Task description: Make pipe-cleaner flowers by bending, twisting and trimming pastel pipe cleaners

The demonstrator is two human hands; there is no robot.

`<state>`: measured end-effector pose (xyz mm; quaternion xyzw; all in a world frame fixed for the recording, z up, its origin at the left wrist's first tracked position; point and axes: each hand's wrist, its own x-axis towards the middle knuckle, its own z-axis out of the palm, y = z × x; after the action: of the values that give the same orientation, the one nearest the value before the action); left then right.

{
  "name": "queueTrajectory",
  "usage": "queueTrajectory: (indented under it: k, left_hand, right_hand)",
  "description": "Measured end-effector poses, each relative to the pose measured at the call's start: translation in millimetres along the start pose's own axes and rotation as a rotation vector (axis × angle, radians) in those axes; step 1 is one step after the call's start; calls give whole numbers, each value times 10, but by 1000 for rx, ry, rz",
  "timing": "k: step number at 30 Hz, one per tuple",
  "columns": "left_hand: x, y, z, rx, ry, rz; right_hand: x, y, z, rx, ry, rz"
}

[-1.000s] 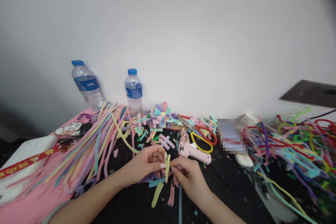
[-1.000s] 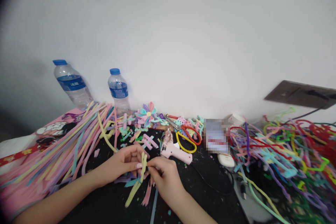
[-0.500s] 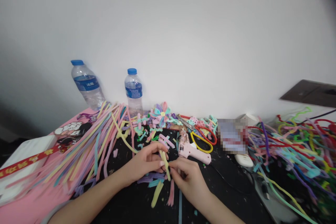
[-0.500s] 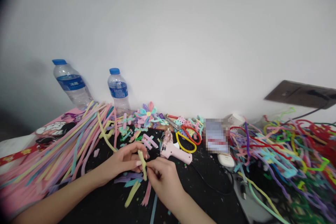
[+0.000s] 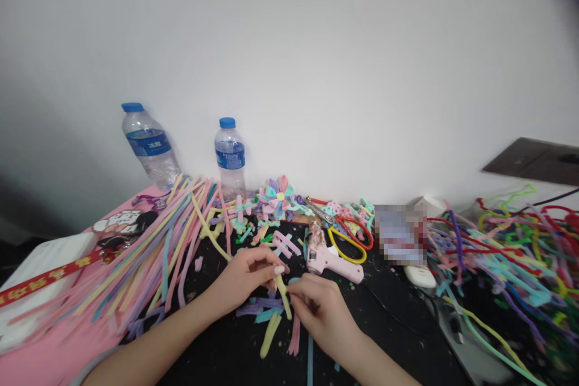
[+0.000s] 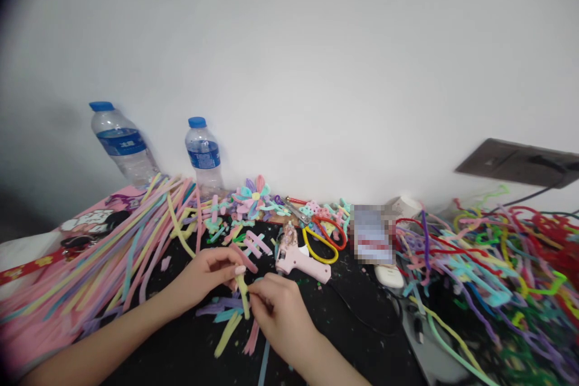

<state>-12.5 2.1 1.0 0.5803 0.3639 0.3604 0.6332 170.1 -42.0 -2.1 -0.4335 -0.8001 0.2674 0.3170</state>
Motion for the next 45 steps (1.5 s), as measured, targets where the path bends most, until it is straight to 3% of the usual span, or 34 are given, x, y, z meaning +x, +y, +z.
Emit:
queueTrajectory:
  k: [7, 16, 20, 27, 30, 36, 45]
  left_hand:
    - [-5, -23, -28, -43, 81, 9]
    - [6, -16, -26, -88, 144, -90]
    - [-6, 5, -3, -103, 113, -95]
    - [7, -20, -6, -69, 135, -120]
    - [10, -25, -2, 40, 65, -72]
    - [-30, 58, 27, 528, -39, 130]
    - [-46, 35, 29, 601, -2, 101]
  right_hand:
    - [4, 11, -34, 23, -1, -16]
    - [-16, 8, -79, 96, 69, 28]
    - [-35, 7, -40, 41, 54, 52]
    - [-69, 101, 34, -51, 156, 100]
    - [-63, 121, 22, -55, 185, 98]
    - [-8, 98, -35, 55, 204, 13]
    - [4, 39, -46, 175, 253, 21]
